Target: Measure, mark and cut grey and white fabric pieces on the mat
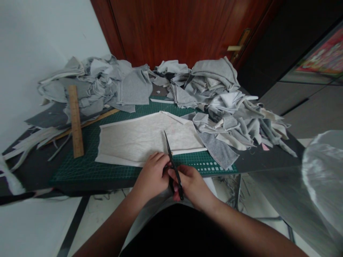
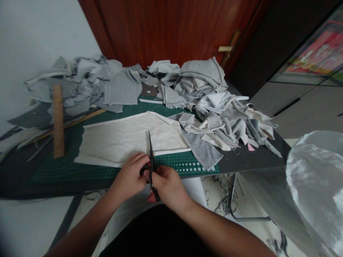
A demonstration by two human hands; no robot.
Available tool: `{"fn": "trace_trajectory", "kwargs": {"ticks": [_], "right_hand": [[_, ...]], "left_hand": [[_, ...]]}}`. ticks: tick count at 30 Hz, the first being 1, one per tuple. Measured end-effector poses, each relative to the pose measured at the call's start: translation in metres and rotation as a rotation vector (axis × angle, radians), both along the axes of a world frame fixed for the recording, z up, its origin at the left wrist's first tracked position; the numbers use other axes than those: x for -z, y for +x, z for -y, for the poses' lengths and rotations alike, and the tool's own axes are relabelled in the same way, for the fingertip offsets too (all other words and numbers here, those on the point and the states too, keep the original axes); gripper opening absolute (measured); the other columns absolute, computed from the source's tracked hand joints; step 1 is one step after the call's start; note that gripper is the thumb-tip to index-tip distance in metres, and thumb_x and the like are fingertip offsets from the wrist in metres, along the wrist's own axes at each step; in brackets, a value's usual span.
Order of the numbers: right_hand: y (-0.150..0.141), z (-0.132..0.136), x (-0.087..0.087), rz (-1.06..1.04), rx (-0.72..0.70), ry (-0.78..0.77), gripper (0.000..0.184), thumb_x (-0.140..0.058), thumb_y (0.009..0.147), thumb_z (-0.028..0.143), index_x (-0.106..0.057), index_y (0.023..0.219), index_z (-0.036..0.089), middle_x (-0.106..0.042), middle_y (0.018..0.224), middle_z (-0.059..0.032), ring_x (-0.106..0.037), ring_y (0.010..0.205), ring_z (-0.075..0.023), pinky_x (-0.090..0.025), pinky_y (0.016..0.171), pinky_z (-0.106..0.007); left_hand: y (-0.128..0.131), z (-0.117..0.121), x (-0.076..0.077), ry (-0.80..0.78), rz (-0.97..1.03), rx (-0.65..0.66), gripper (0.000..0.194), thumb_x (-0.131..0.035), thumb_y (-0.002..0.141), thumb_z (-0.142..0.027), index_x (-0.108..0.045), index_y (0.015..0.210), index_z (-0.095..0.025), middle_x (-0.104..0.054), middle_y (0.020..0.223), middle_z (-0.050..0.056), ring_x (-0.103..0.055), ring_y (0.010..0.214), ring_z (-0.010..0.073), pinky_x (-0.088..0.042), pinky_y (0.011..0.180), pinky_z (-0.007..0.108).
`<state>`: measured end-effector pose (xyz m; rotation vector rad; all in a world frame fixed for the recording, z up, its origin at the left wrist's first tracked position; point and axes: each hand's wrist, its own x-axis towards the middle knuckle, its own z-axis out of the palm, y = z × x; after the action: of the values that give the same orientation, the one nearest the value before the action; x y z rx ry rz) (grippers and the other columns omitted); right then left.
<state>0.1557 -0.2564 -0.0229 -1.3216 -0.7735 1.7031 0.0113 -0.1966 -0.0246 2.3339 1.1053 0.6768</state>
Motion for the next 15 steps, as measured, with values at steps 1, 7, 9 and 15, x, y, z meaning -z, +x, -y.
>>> {"fn": "trace_trajectory", "kwargs": {"ticks": [1, 7, 9, 15], "right_hand": [[0.0, -0.001, 0.0, 0.006, 0.001, 0.004, 0.055, -0.077, 0.072, 0.068, -0.055, 0.077, 0.018, -0.058, 0.051, 0.0055, -0.055, 0.037, -0.0099, -0.041, 0.038, -0.019], [-0.001, -0.006, -0.001, 0.023, 0.003, 0.008, 0.057, -0.079, 0.068, 0.069, -0.054, 0.075, 0.018, -0.058, 0.051, 0.0053, -0.056, 0.038, -0.0104, -0.042, 0.038, -0.019], [-0.001, -0.008, -0.002, 0.033, 0.003, 0.014, 0.055, -0.079, 0.068, 0.067, -0.054, 0.074, 0.018, -0.058, 0.052, 0.0049, -0.057, 0.038, -0.0109, -0.043, 0.039, -0.02], [-0.001, -0.015, -0.005, 0.083, -0.029, 0.045, 0.053, -0.074, 0.075, 0.067, -0.057, 0.07, 0.017, -0.057, 0.049, 0.0032, -0.057, 0.038, -0.0116, -0.041, 0.038, -0.019]], "left_hand": [[0.0, 0.0, 0.0, -0.002, -0.006, -0.001, 0.017, -0.049, 0.074, -0.004, -0.051, 0.079, -0.021, -0.058, 0.085, 0.005, -0.054, 0.089, 0.0252, -0.044, 0.078, 0.038], [-0.002, 0.0, 0.0, -0.002, -0.012, -0.003, 0.019, -0.048, 0.074, -0.003, -0.05, 0.079, -0.021, -0.058, 0.086, 0.005, -0.054, 0.09, 0.0254, -0.045, 0.078, 0.038], [-0.002, 0.0, 0.0, 0.001, -0.006, -0.002, 0.019, -0.048, 0.073, -0.003, -0.05, 0.079, -0.021, -0.058, 0.086, 0.005, -0.054, 0.089, 0.0254, -0.046, 0.078, 0.038], [0.0, -0.001, 0.002, 0.042, 0.007, -0.018, 0.019, -0.048, 0.076, -0.002, -0.05, 0.079, -0.021, -0.059, 0.085, 0.006, -0.057, 0.089, 0.0256, -0.049, 0.081, 0.04]]}}
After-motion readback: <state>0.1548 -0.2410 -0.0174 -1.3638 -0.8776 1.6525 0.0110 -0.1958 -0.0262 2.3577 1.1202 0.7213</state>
